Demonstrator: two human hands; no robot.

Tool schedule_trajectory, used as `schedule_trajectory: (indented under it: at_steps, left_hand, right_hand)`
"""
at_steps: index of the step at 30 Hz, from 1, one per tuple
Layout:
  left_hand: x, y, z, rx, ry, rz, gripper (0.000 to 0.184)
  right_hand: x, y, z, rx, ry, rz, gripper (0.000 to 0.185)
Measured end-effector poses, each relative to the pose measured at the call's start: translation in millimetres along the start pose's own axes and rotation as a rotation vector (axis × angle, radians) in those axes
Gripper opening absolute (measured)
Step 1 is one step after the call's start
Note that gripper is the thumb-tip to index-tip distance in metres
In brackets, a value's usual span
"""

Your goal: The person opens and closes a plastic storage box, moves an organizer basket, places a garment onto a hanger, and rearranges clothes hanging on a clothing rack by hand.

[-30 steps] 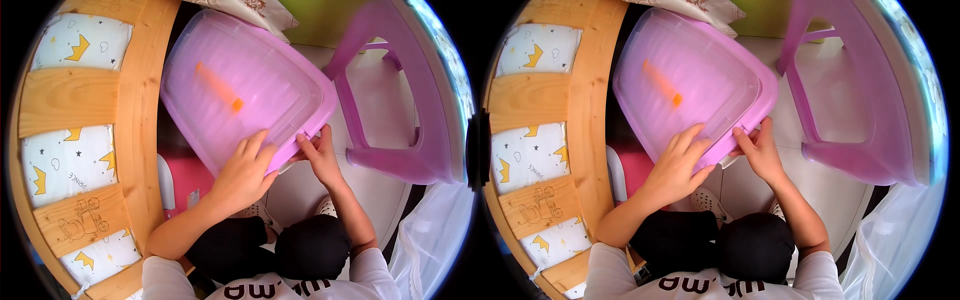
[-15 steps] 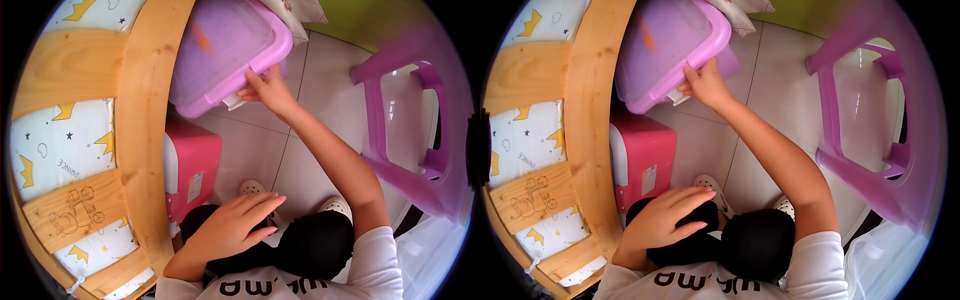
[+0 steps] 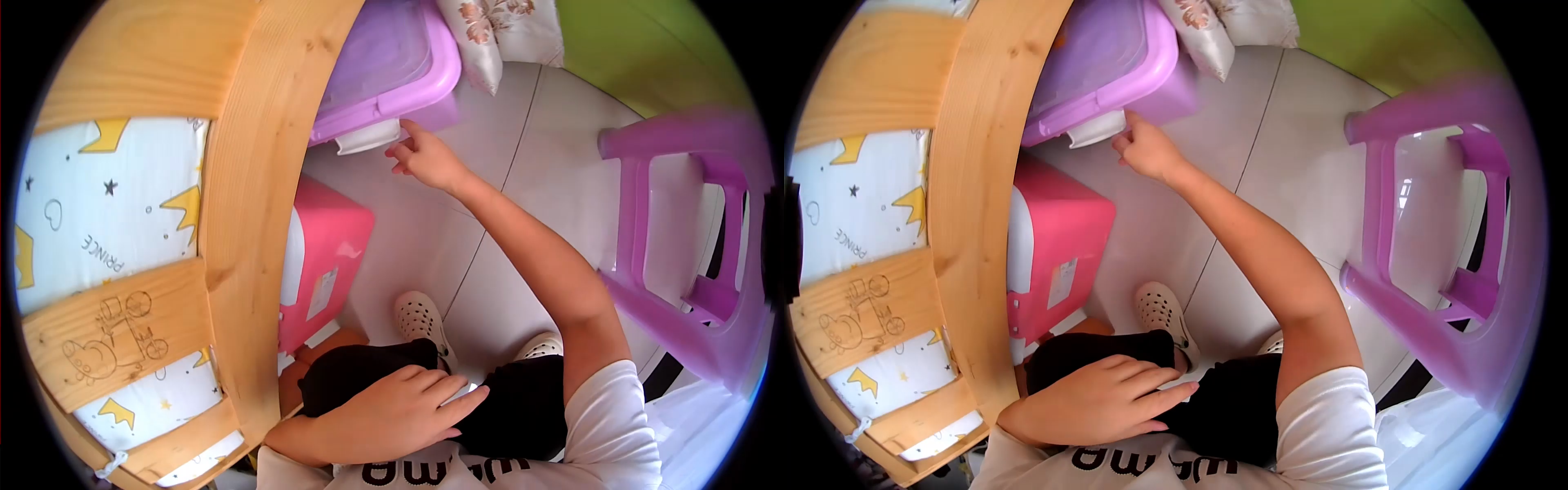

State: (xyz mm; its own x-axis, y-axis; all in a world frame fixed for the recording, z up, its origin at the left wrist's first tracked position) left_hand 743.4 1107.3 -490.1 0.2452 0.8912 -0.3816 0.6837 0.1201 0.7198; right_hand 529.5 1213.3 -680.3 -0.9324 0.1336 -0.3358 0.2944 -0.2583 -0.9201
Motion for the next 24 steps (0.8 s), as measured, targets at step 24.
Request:
schedule_trajectory:
  at_steps: [24]
  left_hand:
    - [15.5, -32.8, -8.8, 0.014, -0.07, -0.12, 0.049]
  right_hand:
    - [-82.3, 5.1, 12.4, 0.775, -0.03, 0.146, 0.044]
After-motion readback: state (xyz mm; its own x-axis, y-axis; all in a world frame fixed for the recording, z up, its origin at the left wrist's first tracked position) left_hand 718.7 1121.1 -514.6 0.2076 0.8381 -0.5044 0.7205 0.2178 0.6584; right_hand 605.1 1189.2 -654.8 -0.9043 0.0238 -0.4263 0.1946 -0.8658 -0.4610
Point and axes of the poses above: each hand's wrist, its own x-axis towards the middle knuckle, its own z-axis out of the palm, y = z × x, the point moved 8 cm from there along x, towards the middle knuckle, and after that the axes turned 9 degrees about z, right-handed, at the moved point
